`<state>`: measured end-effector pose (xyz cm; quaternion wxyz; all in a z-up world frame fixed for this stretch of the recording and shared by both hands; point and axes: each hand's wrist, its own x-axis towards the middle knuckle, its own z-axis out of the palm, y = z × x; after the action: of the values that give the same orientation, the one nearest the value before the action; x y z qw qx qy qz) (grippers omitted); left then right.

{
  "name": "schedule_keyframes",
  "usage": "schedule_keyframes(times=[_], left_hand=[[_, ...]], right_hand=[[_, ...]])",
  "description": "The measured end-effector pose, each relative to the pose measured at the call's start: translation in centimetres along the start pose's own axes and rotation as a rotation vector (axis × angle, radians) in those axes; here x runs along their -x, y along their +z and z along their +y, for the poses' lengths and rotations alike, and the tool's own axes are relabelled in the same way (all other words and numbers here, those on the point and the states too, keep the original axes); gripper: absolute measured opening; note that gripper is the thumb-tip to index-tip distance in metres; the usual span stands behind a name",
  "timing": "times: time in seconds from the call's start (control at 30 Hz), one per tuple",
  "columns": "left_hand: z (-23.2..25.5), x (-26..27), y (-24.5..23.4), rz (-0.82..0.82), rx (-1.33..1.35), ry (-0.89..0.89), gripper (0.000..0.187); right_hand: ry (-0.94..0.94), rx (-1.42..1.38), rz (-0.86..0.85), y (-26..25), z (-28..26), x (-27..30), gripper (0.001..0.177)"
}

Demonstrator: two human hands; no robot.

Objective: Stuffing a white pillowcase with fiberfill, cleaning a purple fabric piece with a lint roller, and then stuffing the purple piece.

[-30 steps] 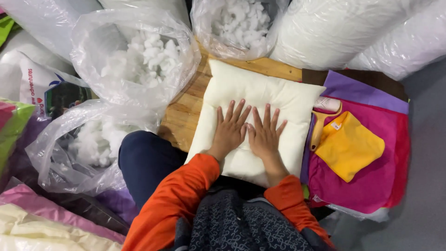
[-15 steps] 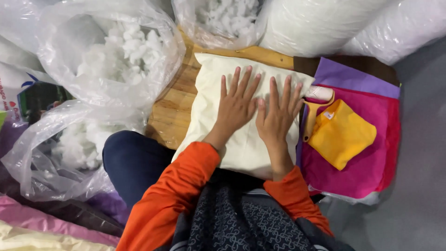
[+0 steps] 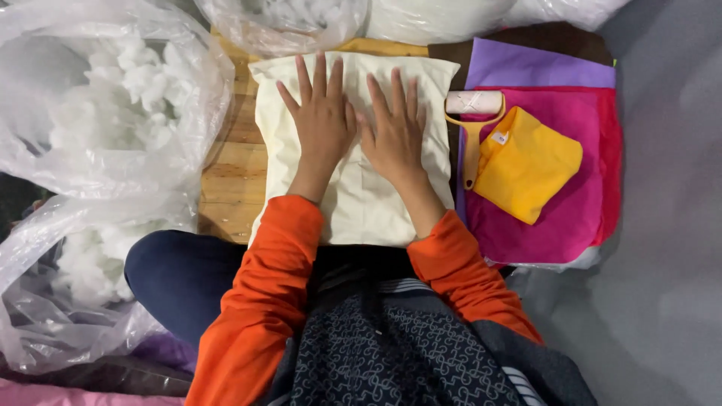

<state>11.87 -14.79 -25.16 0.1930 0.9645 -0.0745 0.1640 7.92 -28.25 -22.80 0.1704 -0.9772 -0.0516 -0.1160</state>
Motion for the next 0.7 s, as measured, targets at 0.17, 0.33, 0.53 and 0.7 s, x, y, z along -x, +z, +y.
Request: schedule_keyframes(times=[0.17, 0.33, 0.53, 0.7], left_hand=[[-2.2, 1.6, 5.3, 0.027, -0.096, 0.076, 0.059], [-3.1, 2.5, 7.9, -0.09, -0.108, 0.03, 0.062], [-3.3, 3.0, 8.2, -0.206, -0.04, -0.018, 0.063], [-0.9, 6.4, 1.3, -0.361, -0.055, -0.005, 0.058]], right_hand=[[0.002, 0.116, 0.008, 5.5, 2.4, -1.0, 0.06], [0.107, 0.054, -0.208, 7.1, 2.9, -0.9, 0.061], [0.081, 0.068, -0.266, 6.3, 3.1, -0.8, 0.06], [0.068, 0.047, -0.242, 4.2, 3.3, 1.7, 0.059]])
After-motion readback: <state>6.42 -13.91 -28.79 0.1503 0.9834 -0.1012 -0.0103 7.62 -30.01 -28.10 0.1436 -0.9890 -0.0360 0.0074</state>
